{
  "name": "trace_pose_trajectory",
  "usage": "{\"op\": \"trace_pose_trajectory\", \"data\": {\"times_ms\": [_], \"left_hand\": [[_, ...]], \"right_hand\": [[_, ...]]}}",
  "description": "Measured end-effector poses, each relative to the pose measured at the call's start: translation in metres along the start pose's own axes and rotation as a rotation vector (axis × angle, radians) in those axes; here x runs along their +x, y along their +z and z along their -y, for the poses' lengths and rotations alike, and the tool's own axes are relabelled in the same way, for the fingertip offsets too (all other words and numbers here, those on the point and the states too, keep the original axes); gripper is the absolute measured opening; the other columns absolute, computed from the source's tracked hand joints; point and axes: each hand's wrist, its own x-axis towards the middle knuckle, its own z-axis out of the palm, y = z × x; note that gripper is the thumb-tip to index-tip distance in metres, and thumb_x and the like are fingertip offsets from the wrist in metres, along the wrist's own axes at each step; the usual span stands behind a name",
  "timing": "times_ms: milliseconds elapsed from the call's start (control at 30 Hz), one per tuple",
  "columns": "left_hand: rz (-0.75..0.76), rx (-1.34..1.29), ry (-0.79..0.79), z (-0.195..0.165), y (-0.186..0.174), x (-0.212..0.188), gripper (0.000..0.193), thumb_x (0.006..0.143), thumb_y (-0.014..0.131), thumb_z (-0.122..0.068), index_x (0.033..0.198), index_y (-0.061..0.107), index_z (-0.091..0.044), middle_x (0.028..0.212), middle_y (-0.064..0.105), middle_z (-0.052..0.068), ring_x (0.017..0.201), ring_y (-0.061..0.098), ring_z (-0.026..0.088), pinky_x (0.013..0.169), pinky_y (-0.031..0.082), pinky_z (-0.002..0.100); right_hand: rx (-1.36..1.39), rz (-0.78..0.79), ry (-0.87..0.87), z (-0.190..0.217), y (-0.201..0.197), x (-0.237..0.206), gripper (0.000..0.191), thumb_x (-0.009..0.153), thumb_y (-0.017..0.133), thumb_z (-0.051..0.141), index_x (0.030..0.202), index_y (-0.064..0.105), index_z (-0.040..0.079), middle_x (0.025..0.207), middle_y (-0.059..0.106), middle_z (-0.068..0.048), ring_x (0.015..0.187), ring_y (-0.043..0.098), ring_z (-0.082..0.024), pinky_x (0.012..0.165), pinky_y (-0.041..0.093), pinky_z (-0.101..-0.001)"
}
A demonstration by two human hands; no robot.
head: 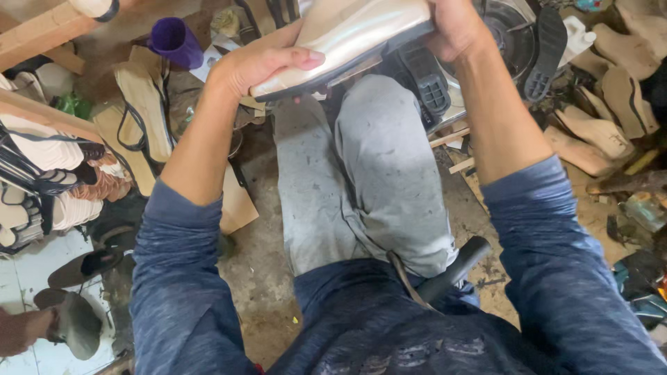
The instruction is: The person uses a curved metal tool to scrape and smooth the edges of a beige shoe upper, then attaches a black rubber sole to the shoe. They repeat the scraping and fitting process on a second shoe upper.
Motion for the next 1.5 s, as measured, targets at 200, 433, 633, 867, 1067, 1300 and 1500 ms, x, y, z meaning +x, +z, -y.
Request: {"op": "trace_pose_trajectory", "data": {"times_ms": [200,433,633,867,1067,1300,1500], "left_hand": [[0.017,-0.158,-0.128,0.015,0.021,-0.013,0.089,0.087,0.069,-0.039,0.164,0.032,-0.012,0.128,0.062,0.008,0.098,0.063,0.012,0.063,0.057,0.028],[-0.095,-0.071,-0.01,0.05,0.021,-0.017,0.088,0.093,0.071,-0.037,0.163,0.031,-0.003,0.149,0.055,0.011,0.128,0.052,0.016,0.101,0.044,0.03],[-0.3,-0.092,0.172,0.074,0.051,-0.022,0.094,0.088,0.073,-0.034,0.161,0.026,0.003,0.157,0.044,0.015,0.145,0.041,0.021,0.12,0.03,0.03],[-0.228,-1.258,0.461,0.116,0.139,-0.053,0.078,0.103,0.069,-0.041,0.154,0.039,0.009,0.142,0.057,0.03,0.132,0.058,0.039,0.111,0.049,0.048],[-0.666,-1.286,0.161,0.129,0.211,-0.069,0.071,0.1,0.071,-0.025,0.156,0.036,0.001,0.142,0.057,0.01,0.131,0.055,0.025,0.112,0.049,0.043],[-0.498,-0.954,0.151,0.137,0.174,-0.062,0.076,0.091,0.072,-0.022,0.157,0.035,-0.014,0.138,0.059,0.002,0.124,0.059,0.013,0.106,0.049,0.031],[-0.543,-0.723,0.069,0.139,0.148,-0.02,0.041,0.101,0.07,-0.024,0.133,0.066,0.0,0.114,0.07,0.004,0.1,0.065,0.01,0.09,0.054,0.026]], "right_hand": [[0.321,0.001,0.067,-0.038,0.019,-0.029,0.043,0.091,0.072,0.031,0.118,0.067,-0.002,0.113,0.071,-0.018,0.103,0.07,-0.029,0.094,0.058,-0.0463],[0.292,0.023,0.071,-0.04,0.023,-0.02,0.046,0.087,0.071,0.032,0.117,0.069,-0.004,0.11,0.073,-0.018,0.1,0.073,-0.03,0.092,0.06,-0.0465],[0.03,0.11,-0.052,-0.011,0.031,-0.005,0.032,0.101,0.067,0.025,0.117,0.068,-0.002,0.109,0.069,-0.013,0.102,0.067,-0.025,0.096,0.055,-0.0419],[-0.473,0.374,-0.054,0.024,0.022,-0.155,0.018,0.096,0.065,0.006,0.113,0.072,0.005,0.104,0.074,-0.007,0.092,0.07,-0.013,0.083,0.058,-0.0281],[-1.078,1.134,0.379,-0.024,0.042,-0.264,0.06,0.072,0.083,0.013,0.129,0.064,0.015,0.124,0.06,-0.002,0.122,0.05,-0.022,0.108,0.041,-0.034],[-0.678,0.895,0.412,-0.067,-0.031,-0.277,0.05,0.068,0.076,-0.002,0.116,0.066,0.006,0.115,0.067,-0.008,0.112,0.062,-0.023,0.094,0.05,-0.0395],[-0.459,0.494,0.402,-0.067,-0.024,-0.235,0.031,0.088,0.086,0.01,0.104,0.063,-0.003,0.108,0.065,-0.017,0.067,0.063,-0.023,0.057,0.052,-0.0374]]}}
